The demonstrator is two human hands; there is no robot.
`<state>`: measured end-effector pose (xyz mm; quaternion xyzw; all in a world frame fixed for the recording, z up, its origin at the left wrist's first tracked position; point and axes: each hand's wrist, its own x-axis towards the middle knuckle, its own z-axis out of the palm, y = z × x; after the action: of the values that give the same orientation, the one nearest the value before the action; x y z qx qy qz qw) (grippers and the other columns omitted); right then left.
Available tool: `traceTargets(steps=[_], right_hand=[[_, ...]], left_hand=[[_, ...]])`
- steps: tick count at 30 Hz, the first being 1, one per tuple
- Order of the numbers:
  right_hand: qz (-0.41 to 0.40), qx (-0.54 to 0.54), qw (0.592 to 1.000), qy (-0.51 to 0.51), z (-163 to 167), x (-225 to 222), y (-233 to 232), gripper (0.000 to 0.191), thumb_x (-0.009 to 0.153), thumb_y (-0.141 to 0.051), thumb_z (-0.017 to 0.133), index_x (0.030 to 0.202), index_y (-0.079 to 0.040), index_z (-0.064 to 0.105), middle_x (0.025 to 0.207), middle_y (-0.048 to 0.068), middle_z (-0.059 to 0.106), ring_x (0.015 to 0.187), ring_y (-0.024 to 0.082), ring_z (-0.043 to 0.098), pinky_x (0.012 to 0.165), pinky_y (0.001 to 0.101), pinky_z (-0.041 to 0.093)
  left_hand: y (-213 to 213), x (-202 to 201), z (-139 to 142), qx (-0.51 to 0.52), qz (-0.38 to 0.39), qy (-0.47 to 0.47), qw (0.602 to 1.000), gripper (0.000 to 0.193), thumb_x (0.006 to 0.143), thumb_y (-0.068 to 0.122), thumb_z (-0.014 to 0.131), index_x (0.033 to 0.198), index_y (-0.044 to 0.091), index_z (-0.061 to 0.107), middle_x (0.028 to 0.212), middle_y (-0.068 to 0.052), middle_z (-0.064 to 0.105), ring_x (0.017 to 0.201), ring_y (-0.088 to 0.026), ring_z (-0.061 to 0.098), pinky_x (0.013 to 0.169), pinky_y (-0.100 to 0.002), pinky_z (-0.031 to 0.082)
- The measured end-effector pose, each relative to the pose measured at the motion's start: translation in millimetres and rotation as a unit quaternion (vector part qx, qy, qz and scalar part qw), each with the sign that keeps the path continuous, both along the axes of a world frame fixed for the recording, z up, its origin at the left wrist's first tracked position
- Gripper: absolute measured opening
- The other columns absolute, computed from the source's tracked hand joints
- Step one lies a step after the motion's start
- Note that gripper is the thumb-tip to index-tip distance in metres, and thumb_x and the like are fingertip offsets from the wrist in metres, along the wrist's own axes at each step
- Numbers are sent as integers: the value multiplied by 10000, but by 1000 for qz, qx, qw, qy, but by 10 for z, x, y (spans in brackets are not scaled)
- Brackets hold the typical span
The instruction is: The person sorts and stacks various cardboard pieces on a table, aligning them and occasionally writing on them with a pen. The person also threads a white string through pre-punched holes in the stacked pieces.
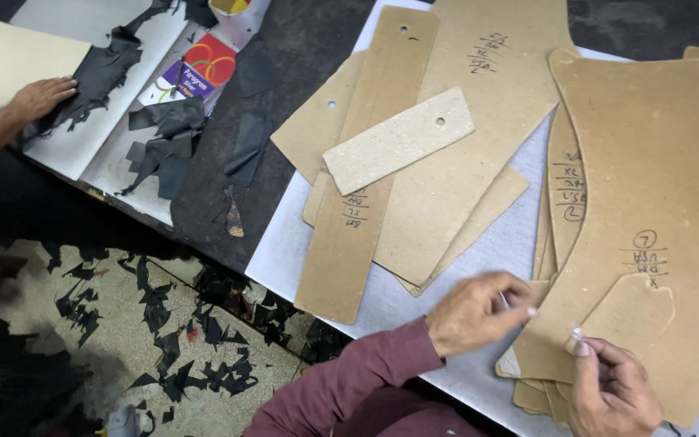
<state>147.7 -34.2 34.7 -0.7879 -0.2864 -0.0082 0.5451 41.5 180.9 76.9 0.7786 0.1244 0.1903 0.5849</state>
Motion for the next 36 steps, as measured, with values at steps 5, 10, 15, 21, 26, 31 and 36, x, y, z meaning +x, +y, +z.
traceTargets(steps=[5, 10, 15, 21, 26, 31, 36], right_hand=[[-62, 69, 987, 129, -279, 112, 102, 130, 1088, -62, 755, 1093, 61, 715, 821, -37, 625, 696, -12, 474, 646, 114, 388], [-62, 23, 989, 131, -137, 77, 150, 148, 1031, -64, 759, 1108, 58, 729, 825, -37, 647, 722, -8, 491, 648, 133, 394], [-63, 25, 988, 141, -19, 72, 168, 172, 1000, -63, 759, 1132, 44, 737, 836, -19, 667, 727, 2, 495, 640, 138, 401], [-61, 159, 951, 258, -75, 162, -27, 147, 967, -33, 731, 1072, 66, 706, 892, 15, 688, 729, 24, 578, 643, 147, 458], [-57, 336, 861, 376, -41, 261, -90, 170, 1005, -19, 660, 1146, 64, 709, 904, 97, 726, 607, 100, 570, 542, 232, 474], [-56, 423, 797, 428, -66, 256, -52, 282, 970, 5, 556, 1229, 58, 655, 1124, 138, 729, 974, 203, 707, 874, 355, 588], [27, 469, 771, 430, -197, 175, -147, 304, 970, 68, 560, 1262, 41, 642, 1231, 142, 695, 1122, 251, 682, 1002, 439, 561]], left_hand=[[1625, 103, 156, 373, 204, 166, 890, 677, 876, 377, 758, 1323, -92, 562, 1311, -298, 582, 1135, -395, 606, 995, -498, 502], [2390, 400, 438, 383, 210, 307, 845, 858, 764, 339, 847, 1430, -32, 452, 1401, -255, 489, 1304, -426, 456, 1086, -521, 382], [2272, 519, 998, 346, 105, 414, 835, 736, 773, 319, 860, 1379, 88, 511, 1338, -167, 545, 1283, -349, 497, 1088, -495, 370], [1567, 685, 1060, 450, 48, -113, 884, 192, 927, -33, 664, 1086, 74, 649, 1014, -103, 616, 940, -328, 594, 883, -457, 514], [467, 1068, 680, 475, -60, -298, 826, 201, 921, 42, 664, 1117, 45, 618, 1153, -127, 602, 1167, -311, 615, 1060, -479, 537], [-194, 1208, 284, 461, -116, -263, 839, 139, 900, 54, 661, 1019, 42, 591, 1153, -134, 609, 1190, -318, 635, 1125, -480, 528], [-252, 1219, -53, 456, -119, -234, 850, 136, 895, 81, 660, 1009, 47, 594, 1148, -148, 603, 1189, -336, 631, 1118, -478, 517]])
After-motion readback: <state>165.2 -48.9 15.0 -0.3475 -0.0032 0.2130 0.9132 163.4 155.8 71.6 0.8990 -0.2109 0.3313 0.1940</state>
